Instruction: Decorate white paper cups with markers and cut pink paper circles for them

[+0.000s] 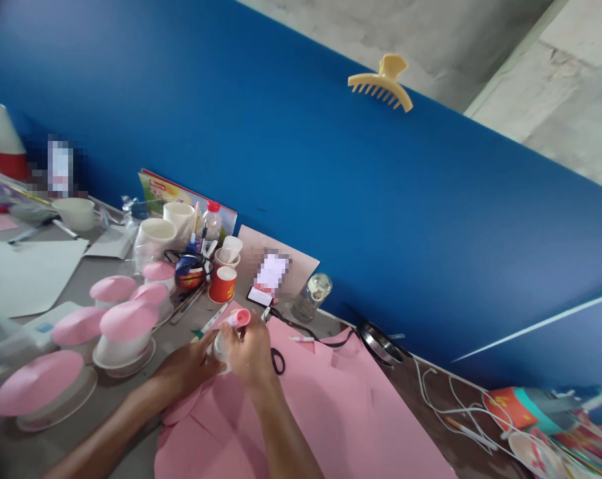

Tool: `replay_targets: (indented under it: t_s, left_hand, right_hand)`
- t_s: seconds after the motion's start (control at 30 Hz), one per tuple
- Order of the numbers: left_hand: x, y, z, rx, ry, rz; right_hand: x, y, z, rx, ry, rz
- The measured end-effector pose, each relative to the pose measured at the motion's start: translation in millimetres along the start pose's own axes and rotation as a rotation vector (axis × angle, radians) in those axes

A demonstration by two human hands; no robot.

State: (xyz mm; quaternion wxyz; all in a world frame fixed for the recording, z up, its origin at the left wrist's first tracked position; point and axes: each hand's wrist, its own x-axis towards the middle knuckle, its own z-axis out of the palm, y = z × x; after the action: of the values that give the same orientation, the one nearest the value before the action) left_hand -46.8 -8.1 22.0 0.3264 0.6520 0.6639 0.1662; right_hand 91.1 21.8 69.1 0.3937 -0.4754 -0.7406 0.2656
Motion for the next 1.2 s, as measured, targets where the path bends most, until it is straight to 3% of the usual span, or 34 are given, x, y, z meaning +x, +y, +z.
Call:
replay_targets:
  t_s: [0.2, 0.53, 0.87, 1.1, 1.2]
  left_hand:
    - [0, -1, 0.1, -0.010, -0.015, 0.021]
    - [-1, 1, -2.0, 0.025, -0.019, 0.025]
    - [-3, 4, -4.3, -0.011, -0.045, 0.032]
    - [-4, 3, -5.6, -0.010, -0.021, 0.039]
    - [-5, 5, -6.6, -0.004, -0.021, 0.033]
  right_hand:
    - [2, -6, 3, -0.061, -0.025, -0.003]
    - [1, -4, -13, -0.047, -0.218, -0.023]
    - [3, -14, -29, -0.359, -0.216, -0.096]
    - [5, -4, -32, -0.042, -0.110, -0.026]
    - [4, -3, -29, 0.069, -0.136, 0.009]
